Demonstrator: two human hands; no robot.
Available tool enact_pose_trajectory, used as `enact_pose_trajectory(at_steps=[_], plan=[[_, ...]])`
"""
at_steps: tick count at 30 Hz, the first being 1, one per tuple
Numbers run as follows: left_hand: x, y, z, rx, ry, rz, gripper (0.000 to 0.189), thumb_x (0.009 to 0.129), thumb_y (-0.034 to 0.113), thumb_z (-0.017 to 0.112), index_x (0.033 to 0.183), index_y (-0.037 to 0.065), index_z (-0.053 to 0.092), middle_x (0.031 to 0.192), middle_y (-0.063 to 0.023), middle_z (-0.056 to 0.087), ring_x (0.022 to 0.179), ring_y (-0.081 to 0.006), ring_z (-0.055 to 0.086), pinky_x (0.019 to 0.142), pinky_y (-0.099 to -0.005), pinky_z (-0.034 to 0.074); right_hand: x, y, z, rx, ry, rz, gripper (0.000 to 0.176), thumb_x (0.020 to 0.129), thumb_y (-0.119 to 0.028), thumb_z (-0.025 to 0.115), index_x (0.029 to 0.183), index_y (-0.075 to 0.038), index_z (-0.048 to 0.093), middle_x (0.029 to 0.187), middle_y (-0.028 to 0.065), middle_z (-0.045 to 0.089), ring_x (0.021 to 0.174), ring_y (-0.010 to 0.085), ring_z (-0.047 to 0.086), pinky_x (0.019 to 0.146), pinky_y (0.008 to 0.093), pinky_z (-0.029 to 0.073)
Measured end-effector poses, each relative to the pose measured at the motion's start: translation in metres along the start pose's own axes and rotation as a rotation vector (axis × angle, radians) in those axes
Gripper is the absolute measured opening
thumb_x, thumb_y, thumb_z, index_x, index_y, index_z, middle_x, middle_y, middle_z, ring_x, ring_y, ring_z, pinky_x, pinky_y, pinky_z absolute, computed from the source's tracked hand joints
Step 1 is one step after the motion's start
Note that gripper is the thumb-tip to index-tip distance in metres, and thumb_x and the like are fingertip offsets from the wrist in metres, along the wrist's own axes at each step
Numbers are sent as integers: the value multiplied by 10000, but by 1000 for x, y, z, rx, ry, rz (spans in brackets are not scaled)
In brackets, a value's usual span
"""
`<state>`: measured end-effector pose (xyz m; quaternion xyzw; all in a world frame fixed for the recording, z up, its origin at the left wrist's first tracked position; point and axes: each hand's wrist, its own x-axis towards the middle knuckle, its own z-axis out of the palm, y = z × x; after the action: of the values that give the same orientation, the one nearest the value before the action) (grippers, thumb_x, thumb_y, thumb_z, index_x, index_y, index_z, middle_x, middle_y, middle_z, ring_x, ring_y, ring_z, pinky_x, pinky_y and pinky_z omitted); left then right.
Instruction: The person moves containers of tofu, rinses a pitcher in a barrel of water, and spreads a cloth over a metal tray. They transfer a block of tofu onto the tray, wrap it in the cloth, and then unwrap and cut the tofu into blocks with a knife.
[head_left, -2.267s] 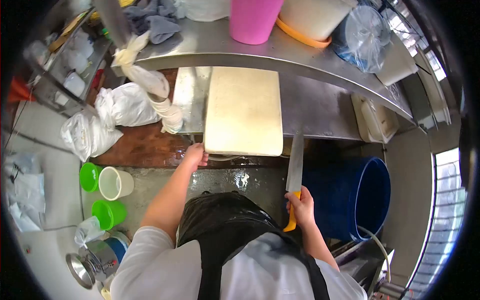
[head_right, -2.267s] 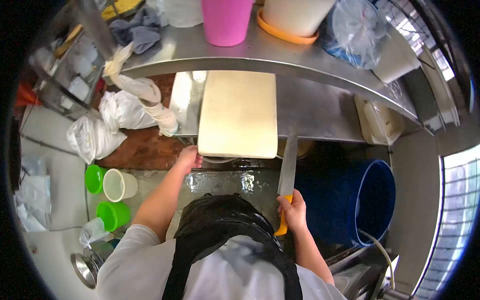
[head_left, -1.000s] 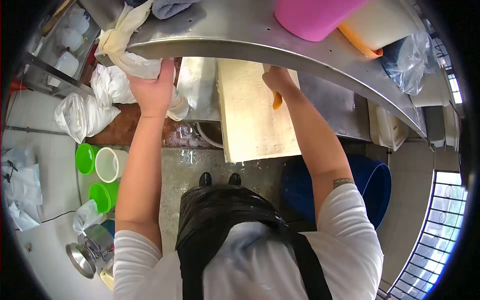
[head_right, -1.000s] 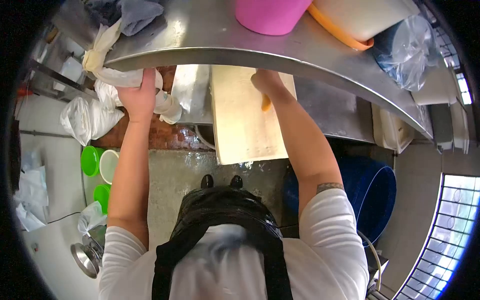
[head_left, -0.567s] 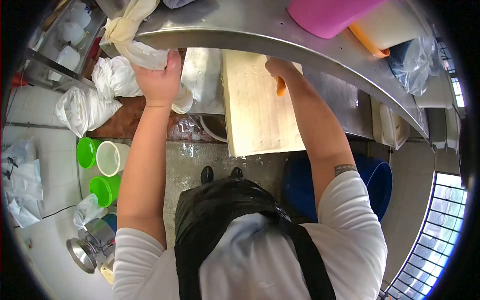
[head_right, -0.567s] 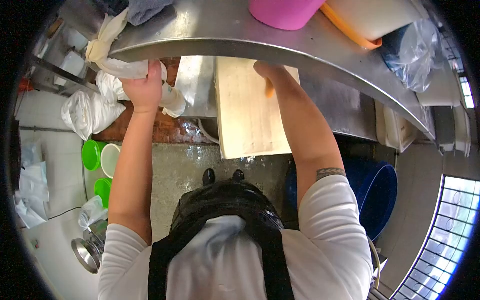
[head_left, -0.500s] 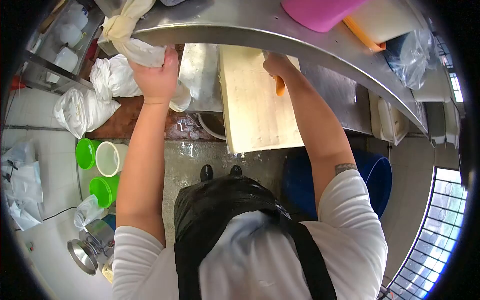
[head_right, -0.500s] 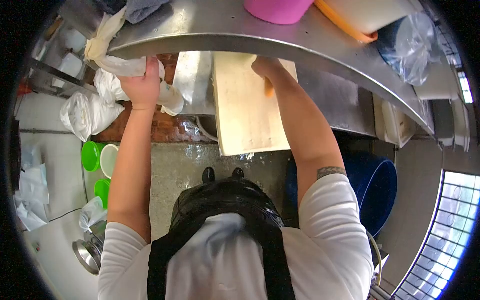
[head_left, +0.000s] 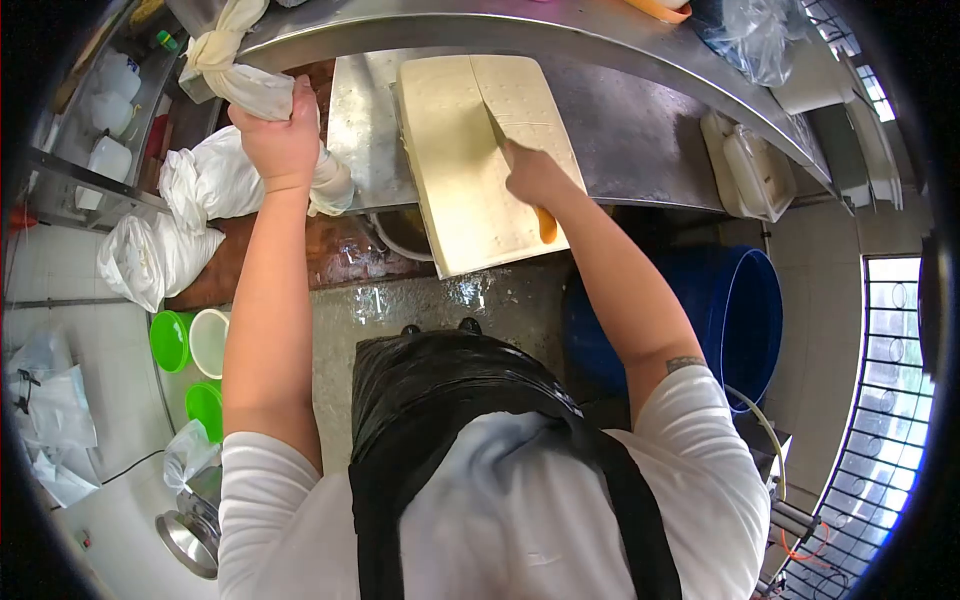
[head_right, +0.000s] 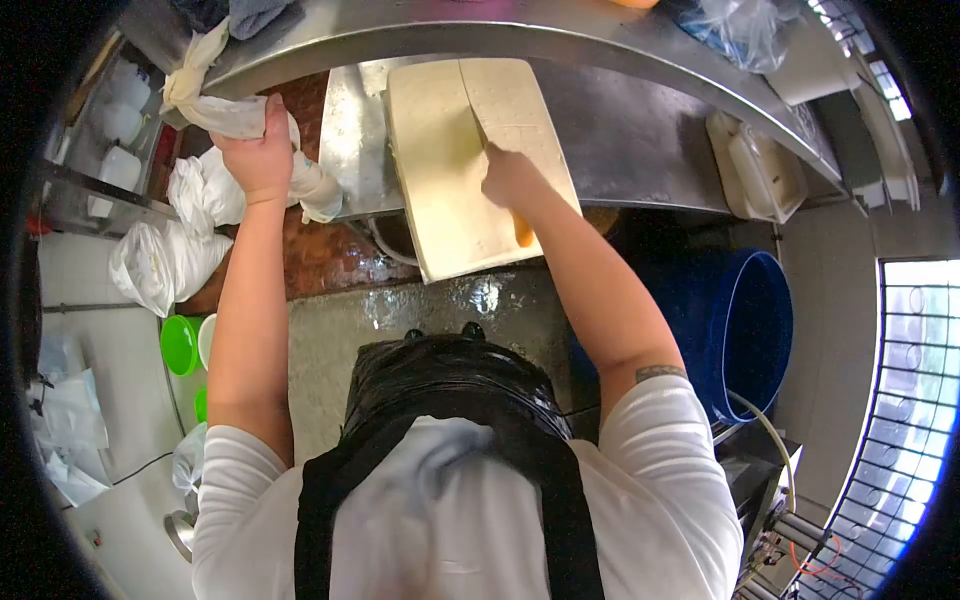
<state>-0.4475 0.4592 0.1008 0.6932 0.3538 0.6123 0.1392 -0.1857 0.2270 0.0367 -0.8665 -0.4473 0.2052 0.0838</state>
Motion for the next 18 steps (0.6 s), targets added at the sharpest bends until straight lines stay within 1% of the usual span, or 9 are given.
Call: enact_pose_trajectory(at_steps=[4, 6, 7, 9, 13, 14, 15, 16, 18], plan=[[-1, 2, 1, -26, 15, -29, 626, 827, 322, 865, 1137, -54, 473, 1003, -209, 726, 933, -373, 735, 857, -424, 567, -71, 1, 8, 49, -55, 57, 774, 856, -81, 525, 1612, -94, 357, 1103, 351, 697, 1039, 476, 695, 941, 521, 550], [-3, 3, 2, -73, 25, -145, 588, 829, 345, 873, 1174, -47, 603, 1137, -207, 683, 1043, -372, 700, 951, -438, 529, -113, 0, 9, 69, -84, 82, 755, 871, -81, 524, 1606, -91, 353, 1061, 367, 695, 1033, 498, 687, 942, 548, 539], [-2, 0, 2, -76, 24, -145, 588, 829, 345, 873, 1174, -47, 603, 1137, -207, 683, 1043, -372, 700, 951, -438, 529, -132, 2, 15, 61, -82, 85, 732, 878, -82, 530, 1590, -93, 361, 1056, 374, 691, 1038, 512, 677, 944, 560, 532], [0, -7, 2, 8, 17, -36, 628, 821, 334, 872, 1142, -61, 505, 1034, -221, 721, 948, -380, 732, 862, -433, 565, -170, 17, 34, 95, -84, 68, 678, 892, -69, 526, 1551, -43, 365, 1037, 364, 689, 998, 525, 672, 924, 582, 527], [-2, 1, 2, -115, 40, -79, 611, 830, 323, 871, 1157, -60, 525, 1052, -208, 721, 980, -362, 727, 893, -419, 556, -266, 44, 66, -11, -81, 5, 726, 908, -60, 564, 1584, -4, 306, 995, 299, 680, 902, 459, 682, 833, 529, 558], [-1, 5, 0, -85, 28, -65, 609, 834, 313, 870, 1174, -58, 528, 1063, -195, 721, 996, -345, 723, 911, -410, 549, -294, 51, 67, -50, -101, -16, 750, 925, -69, 591, 1605, -19, 279, 982, 274, 675, 873, 440, 702, 805, 516, 583], [-1, 8, -1, -54, 18, -52, 608, 839, 304, 869, 1192, -56, 530, 1073, -183, 722, 1011, -329, 718, 928, -402, 542, -323, 69, 76, -84, -93, -25, 764, 934, -83, 601, 1624, -81, 276, 984, 257, 673, 867, 444, 701, 795, 521, 582], [-2, 10, 0, -56, 18, -52, 608, 839, 304, 869, 1192, -56, 530, 1073, -183, 722, 1011, -329, 718, 928, -402, 542, -349, 69, 58, -51, -184, 86, 770, 942, -93, 594, 1642, -151, 276, 1019, 243, 680, 869, 439, 702, 779, 516, 581], [-1, 12, 2, -68, 58, -55, 616, 844, 291, 868, 1233, -49, 531, 1095, -167, 720, 1028, -302, 711, 956, -388, 531, -396, 92, 51, 76, -128, 47, 800, 921, -77, 610, 1648, -185, 293, 1026, 232, 681, 864, 437, 701, 773, 522, 576]])
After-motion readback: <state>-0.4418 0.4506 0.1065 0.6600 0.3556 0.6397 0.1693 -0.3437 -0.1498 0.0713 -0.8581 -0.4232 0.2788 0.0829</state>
